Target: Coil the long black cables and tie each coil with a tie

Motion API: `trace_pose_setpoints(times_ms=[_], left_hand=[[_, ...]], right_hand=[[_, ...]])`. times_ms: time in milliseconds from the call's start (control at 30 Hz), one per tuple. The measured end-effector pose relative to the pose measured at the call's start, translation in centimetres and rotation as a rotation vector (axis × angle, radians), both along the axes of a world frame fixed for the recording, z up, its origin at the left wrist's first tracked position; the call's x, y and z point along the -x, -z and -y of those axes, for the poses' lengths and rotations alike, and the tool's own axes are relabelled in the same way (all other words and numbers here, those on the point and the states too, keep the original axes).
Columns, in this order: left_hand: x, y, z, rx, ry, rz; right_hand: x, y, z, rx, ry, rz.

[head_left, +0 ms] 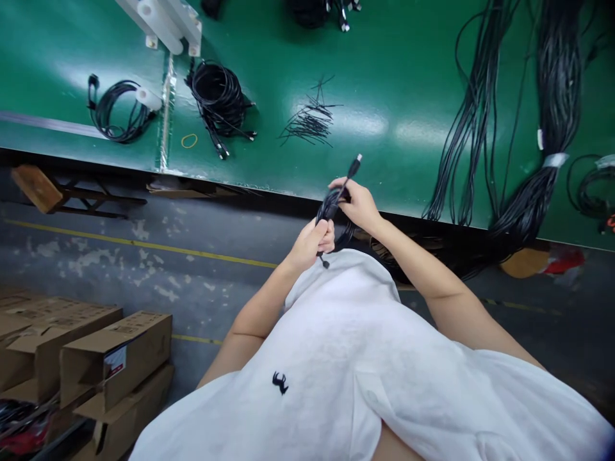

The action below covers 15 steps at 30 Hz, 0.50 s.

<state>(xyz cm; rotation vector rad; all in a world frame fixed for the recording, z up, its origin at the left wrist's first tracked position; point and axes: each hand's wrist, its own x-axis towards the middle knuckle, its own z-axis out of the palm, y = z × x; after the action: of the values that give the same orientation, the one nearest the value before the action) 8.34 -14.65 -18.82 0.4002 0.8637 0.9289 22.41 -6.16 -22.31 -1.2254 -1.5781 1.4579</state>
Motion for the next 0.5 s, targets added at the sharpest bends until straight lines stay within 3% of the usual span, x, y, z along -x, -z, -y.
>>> trace_pose_setpoints(times_ms=[67,133,200,267,367,433,500], left_hand=[[0.8,0.1,-0.1,0.033,0.127,0.053],[1.3,0.2,-0.4,0.042,0.171,0.067],[1.5,0.1,-0.7,0.032,0.184,0.044],[1.5,-0.1,-1.0,0.002,0.173,-0.009],[0.9,-0.4,-1.6,-0.082,-0.004,-0.129],[0.1,-0.3,-2.2,-0.135,-0.215,-0.252],[-1.0,0.3,-2.9,-0.142,-0.354,-0.407]], right_hand=[[-0.8,-1.0,-0.7,-0.255,-0.304,0.246],[-1.3,-1.8,-1.2,-0.346,-0.492,0.390],[-1.5,-1.9,-1.6,-0.326,-0.531,0.400],[-1.4,-1.3,-1.9,-0.229,-0.449,0.280],[0.1,0.6,-1.8,0.146,-0.109,-0.032],[1.9,1.9,-1.1,0.565,0.099,-0.264],[3.5,2.9,0.0,0.965,0.161,-0.440]])
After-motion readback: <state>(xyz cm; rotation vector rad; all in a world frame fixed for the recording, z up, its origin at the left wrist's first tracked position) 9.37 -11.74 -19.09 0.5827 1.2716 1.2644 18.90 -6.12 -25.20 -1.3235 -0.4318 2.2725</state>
